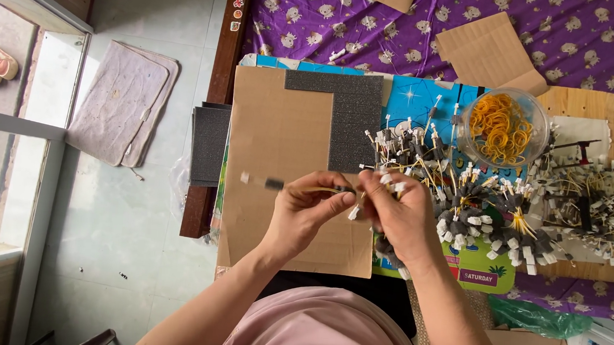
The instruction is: Wrapping foam strips around electrical wire connectors manually.
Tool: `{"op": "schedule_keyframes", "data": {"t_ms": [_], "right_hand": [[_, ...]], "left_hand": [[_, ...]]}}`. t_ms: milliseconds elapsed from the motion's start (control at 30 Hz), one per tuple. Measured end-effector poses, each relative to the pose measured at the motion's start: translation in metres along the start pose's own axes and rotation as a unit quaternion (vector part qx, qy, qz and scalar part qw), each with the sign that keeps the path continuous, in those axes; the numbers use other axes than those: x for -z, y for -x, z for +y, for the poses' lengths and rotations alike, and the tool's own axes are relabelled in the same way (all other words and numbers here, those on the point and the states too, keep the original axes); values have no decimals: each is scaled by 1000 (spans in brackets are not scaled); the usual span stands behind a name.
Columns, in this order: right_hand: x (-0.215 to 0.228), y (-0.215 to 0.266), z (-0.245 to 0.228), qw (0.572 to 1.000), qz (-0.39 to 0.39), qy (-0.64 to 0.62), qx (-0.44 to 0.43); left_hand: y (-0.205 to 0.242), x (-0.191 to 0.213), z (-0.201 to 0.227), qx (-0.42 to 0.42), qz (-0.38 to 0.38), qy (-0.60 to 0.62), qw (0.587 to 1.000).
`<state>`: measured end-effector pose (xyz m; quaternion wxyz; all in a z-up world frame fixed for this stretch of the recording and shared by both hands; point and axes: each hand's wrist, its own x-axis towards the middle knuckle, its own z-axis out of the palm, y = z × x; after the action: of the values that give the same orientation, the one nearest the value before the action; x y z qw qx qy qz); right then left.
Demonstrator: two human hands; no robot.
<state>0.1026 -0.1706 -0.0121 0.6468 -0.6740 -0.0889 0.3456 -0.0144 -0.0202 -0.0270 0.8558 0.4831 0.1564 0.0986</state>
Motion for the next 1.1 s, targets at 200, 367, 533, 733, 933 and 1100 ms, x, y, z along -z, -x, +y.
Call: {"op": "schedule_keyframes", "data": {"t_ms": [200,367,533,733,933,1100], "right_hand": [[0,-2,-28,982,-17,-150,-113],[23,-2,5,965,-71,-190,-165],[75,-5,47,980,38,-163,-104],[83,-18,74,984,51,-87,-147],[59,-24,81,984,-58,-25,-166],[11,-14,71,950,-135,-116,-256]], "left_hand": [[6,-9,12,104,-111,-235,960],[-4,-13,2,158,-254,-359,884],[-34,6,-50,153,-157,-374,901],[-51,28,-144,-57,-51,-692,718],[-47,61,-82,224,-84,-190,952],[-33,59,-37,267,-67,-67,959]]}}
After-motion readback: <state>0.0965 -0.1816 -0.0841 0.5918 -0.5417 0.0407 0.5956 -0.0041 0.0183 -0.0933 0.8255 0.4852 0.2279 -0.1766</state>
